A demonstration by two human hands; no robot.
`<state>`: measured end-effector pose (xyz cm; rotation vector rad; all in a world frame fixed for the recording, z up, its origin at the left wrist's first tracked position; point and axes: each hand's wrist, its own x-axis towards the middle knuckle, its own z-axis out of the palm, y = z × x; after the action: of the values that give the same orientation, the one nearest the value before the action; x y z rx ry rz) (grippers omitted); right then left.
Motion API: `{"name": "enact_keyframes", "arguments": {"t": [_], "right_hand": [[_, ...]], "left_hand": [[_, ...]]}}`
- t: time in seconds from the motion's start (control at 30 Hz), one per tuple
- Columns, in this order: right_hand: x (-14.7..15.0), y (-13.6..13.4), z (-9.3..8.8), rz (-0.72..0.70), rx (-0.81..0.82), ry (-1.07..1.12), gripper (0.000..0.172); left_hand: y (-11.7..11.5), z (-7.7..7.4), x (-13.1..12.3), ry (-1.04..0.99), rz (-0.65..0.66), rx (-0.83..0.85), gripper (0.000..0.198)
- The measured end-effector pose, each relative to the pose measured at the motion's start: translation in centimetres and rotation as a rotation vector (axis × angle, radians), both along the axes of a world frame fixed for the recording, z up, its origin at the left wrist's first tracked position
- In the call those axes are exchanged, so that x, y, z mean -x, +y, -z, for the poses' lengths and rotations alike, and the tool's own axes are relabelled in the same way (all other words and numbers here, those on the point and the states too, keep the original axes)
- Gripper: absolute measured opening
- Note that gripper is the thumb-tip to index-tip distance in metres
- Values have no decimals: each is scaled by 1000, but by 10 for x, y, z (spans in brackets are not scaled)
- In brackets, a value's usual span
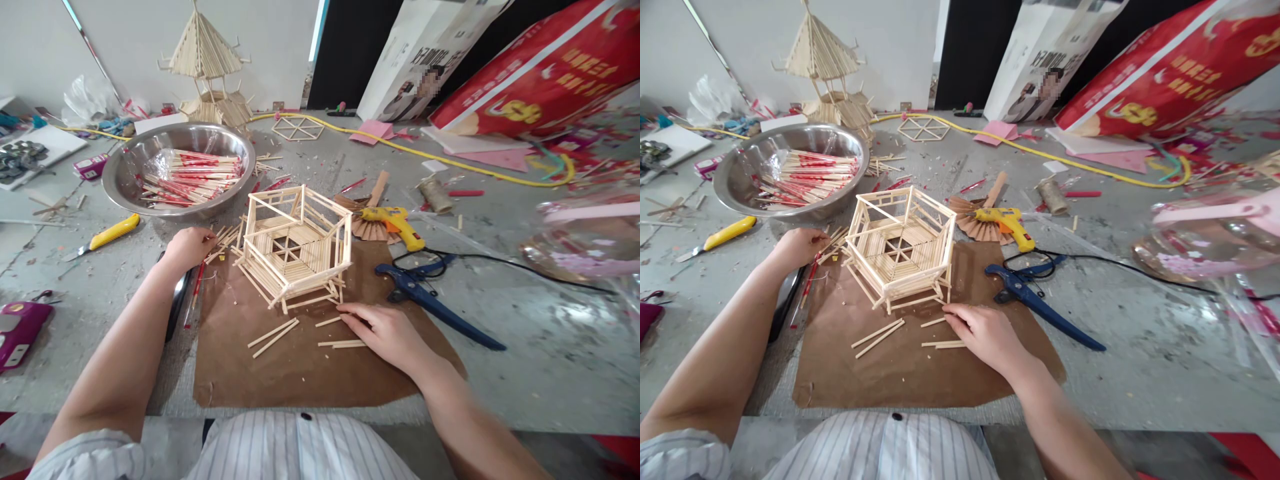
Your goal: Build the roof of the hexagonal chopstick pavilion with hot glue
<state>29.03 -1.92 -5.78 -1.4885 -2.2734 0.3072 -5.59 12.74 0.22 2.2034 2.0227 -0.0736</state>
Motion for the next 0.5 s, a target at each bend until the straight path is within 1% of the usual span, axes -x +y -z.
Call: {"name": "enact_keyframes", "arguments": {"t": [0.13,0.27,0.5], "right_hand": [[1,-1,-2,-1,-9,0,24],[2,-1,-3,-1,-17,-21,24],[2,0,-2,-6,-17,-21,24]], "left_hand": [[-3,4,-5,69,-62,21,35],[-4,6,-8,107,-71,56,34],[-4,6,-7,103,-66,35,35]]}}
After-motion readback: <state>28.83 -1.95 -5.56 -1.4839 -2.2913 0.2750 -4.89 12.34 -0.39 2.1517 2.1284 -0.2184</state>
